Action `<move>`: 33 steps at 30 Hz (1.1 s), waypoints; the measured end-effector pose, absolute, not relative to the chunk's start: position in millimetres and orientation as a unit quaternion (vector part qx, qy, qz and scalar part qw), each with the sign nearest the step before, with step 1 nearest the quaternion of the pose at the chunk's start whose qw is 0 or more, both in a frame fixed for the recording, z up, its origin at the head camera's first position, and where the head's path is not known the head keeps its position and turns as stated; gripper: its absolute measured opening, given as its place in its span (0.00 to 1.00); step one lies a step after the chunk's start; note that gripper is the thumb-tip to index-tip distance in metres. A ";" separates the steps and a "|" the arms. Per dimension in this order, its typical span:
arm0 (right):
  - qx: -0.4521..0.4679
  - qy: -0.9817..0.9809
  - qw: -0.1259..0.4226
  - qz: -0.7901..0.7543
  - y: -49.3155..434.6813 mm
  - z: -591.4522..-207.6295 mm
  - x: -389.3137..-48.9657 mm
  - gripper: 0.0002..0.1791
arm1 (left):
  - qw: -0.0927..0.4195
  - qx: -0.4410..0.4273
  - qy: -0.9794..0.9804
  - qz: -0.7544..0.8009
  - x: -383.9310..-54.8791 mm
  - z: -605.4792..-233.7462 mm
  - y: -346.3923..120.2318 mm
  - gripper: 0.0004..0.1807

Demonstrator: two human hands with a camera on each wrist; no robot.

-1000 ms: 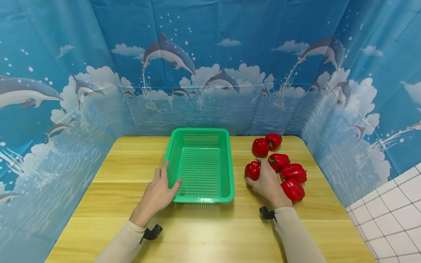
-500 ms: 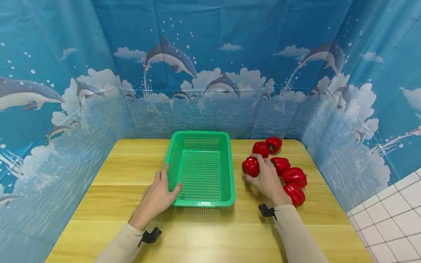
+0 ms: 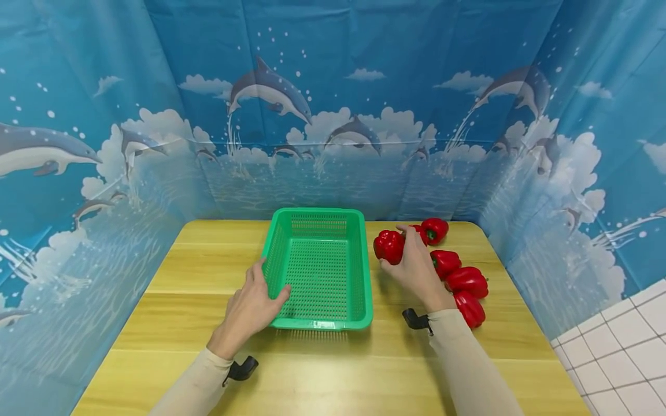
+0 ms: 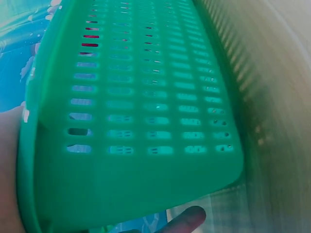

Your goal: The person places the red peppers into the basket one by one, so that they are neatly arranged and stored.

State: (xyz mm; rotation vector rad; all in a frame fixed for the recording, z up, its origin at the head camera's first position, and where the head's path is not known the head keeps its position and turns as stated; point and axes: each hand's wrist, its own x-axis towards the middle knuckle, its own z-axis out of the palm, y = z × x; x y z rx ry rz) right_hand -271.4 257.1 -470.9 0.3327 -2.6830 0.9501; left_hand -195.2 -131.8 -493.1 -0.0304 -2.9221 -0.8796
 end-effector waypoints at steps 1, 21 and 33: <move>0.113 -0.926 0.136 0.334 255.5 -468.3 -273.2 0.52 | 0.045 -0.012 -0.957 -0.287 -195.3 -493.6 -131.9 0.59; 0.201 -0.914 0.134 0.326 209.4 -428.5 -301.2 0.44 | 0.046 -0.026 -0.958 -0.281 -196.0 -497.6 -131.3 0.58; 0.225 -0.908 0.093 0.341 166.8 -421.1 -326.9 0.46 | 0.043 -0.021 -0.958 -0.283 -195.7 -497.0 -130.7 0.58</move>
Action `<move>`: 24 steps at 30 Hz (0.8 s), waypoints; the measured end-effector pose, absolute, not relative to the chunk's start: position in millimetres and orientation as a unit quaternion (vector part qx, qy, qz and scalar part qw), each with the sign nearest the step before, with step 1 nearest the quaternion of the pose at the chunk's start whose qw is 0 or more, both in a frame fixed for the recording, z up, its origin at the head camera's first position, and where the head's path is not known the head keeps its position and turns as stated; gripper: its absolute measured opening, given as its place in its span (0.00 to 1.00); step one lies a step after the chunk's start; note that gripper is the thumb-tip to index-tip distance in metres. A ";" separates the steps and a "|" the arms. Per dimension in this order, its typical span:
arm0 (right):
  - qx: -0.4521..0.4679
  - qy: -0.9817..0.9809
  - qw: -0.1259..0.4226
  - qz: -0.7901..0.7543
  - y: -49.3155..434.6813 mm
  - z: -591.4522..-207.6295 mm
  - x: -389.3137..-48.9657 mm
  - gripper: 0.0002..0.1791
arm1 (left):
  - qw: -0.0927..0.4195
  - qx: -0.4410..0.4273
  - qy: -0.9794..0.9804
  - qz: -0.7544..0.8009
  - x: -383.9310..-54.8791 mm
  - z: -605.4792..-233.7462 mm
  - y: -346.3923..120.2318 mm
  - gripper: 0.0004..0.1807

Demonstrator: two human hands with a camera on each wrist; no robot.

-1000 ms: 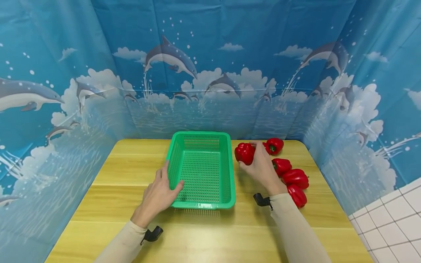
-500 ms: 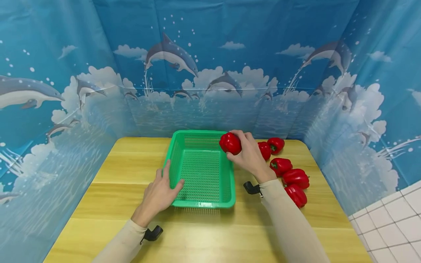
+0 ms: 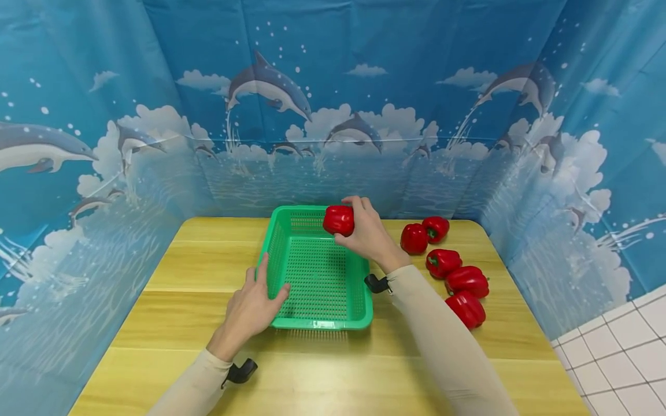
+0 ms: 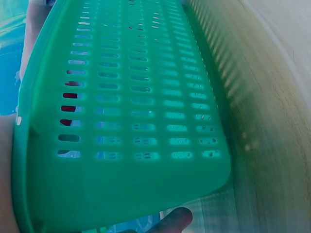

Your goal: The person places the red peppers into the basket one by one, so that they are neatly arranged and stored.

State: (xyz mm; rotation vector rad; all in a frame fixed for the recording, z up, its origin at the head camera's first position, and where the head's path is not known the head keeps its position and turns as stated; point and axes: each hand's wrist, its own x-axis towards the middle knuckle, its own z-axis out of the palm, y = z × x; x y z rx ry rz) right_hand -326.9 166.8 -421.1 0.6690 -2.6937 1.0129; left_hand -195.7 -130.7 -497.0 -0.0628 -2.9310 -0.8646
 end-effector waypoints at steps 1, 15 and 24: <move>0.227 -0.907 0.088 0.345 162.2 -421.4 -329.7 0.47 | 0.042 -0.020 -0.958 -0.282 -195.8 -497.4 -130.6 0.58; 0.263 -0.911 0.039 0.315 117.9 -435.0 -355.3 0.39 | 0.041 -0.015 -0.961 -0.272 -195.7 -500.1 -129.4 0.57; 0.289 -0.913 0.012 0.286 92.3 -447.1 -369.8 0.42 | 0.042 -0.014 -0.962 -0.271 -197.8 -498.1 -130.0 0.57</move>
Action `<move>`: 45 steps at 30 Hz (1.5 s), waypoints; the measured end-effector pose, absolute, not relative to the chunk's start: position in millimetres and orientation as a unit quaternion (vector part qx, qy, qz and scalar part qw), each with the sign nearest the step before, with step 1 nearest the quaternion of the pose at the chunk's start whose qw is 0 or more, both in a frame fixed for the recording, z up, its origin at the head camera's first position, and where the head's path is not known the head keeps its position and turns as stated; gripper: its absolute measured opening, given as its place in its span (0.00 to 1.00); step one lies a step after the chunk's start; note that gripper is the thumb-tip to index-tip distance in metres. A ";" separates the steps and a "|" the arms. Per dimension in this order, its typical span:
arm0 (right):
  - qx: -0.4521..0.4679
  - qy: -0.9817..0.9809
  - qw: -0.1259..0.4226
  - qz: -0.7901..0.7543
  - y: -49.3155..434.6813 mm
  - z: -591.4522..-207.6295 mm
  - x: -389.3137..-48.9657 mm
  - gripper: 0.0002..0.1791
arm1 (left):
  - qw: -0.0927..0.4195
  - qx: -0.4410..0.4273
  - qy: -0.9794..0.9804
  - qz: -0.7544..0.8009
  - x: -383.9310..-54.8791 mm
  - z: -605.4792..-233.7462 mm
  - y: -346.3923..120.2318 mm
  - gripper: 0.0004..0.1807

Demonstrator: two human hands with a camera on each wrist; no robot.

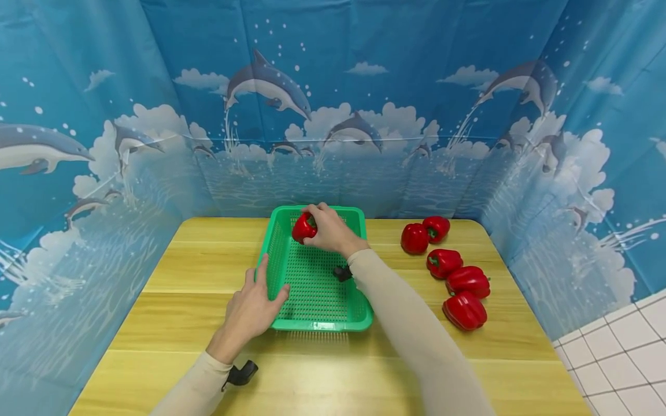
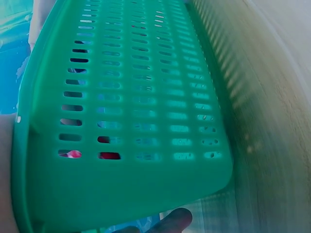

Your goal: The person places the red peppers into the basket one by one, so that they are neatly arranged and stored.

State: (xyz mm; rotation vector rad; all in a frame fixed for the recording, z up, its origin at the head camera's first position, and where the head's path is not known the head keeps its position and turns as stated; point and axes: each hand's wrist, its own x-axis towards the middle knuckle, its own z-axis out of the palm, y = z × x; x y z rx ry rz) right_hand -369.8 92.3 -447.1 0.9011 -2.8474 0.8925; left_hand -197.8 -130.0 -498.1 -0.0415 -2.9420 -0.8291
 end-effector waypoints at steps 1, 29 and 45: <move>0.289 -0.914 0.009 0.285 89.4 -449.1 -371.6 0.43 | 0.042 -0.013 -0.962 -0.270 -197.7 -498.1 -130.0 0.57; 0.244 -0.936 -0.034 0.251 41.8 -479.3 -382.8 0.45 | 0.032 -0.013 -0.961 -0.276 -196.0 -496.2 -127.9 0.56; 0.250 -0.938 -0.056 0.232 46.9 -468.2 -376.4 0.51 | 0.035 -0.009 -0.959 -0.280 -196.7 -495.8 -129.7 0.57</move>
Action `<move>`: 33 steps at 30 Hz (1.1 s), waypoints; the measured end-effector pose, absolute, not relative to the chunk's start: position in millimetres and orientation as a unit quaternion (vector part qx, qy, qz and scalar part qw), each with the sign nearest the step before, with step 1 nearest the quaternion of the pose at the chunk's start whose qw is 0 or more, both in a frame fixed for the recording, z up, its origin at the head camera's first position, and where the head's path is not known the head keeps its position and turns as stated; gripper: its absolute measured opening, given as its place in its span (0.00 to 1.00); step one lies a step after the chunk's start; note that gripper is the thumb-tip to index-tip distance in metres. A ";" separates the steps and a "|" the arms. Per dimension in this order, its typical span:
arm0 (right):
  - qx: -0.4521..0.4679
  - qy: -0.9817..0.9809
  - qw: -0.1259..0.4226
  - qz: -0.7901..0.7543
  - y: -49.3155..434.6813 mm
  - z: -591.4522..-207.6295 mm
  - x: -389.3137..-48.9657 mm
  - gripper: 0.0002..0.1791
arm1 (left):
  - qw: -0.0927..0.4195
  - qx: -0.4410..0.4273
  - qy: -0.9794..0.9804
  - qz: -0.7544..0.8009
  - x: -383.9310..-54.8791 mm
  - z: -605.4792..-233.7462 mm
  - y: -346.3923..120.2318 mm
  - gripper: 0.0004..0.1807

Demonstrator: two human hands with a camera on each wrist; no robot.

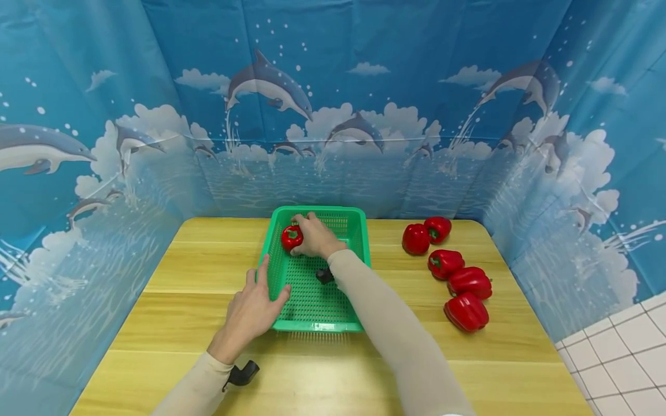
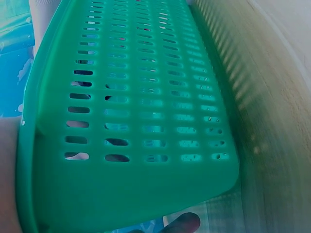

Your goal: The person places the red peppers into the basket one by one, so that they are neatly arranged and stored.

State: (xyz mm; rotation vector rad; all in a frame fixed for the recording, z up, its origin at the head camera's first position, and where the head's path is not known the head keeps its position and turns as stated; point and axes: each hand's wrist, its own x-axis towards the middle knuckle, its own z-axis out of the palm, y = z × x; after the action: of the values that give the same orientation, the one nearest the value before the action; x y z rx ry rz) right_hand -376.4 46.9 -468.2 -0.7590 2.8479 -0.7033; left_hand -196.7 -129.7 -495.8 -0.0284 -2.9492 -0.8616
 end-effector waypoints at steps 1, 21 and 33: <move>-0.250 0.939 0.054 -0.230 49.4 -466.3 -375.4 0.51 | 0.034 -0.009 -0.960 -0.279 -196.8 -495.5 -129.3 0.57; -0.250 0.941 -0.002 -0.227 112.2 -433.0 -355.6 0.46 | 0.034 -0.008 -0.955 -0.294 -201.9 -494.7 -130.9 0.58; -0.251 0.938 -0.024 -0.237 150.5 -428.7 -348.8 0.44 | 0.042 -0.007 -0.953 -0.298 -202.8 -497.9 -130.0 0.57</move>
State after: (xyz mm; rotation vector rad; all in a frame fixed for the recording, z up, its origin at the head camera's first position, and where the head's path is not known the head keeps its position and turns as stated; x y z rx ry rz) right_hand -348.8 150.5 -428.7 -0.8011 2.9923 -0.7565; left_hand -202.8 -130.0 -497.9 -0.0223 -2.9172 -0.9127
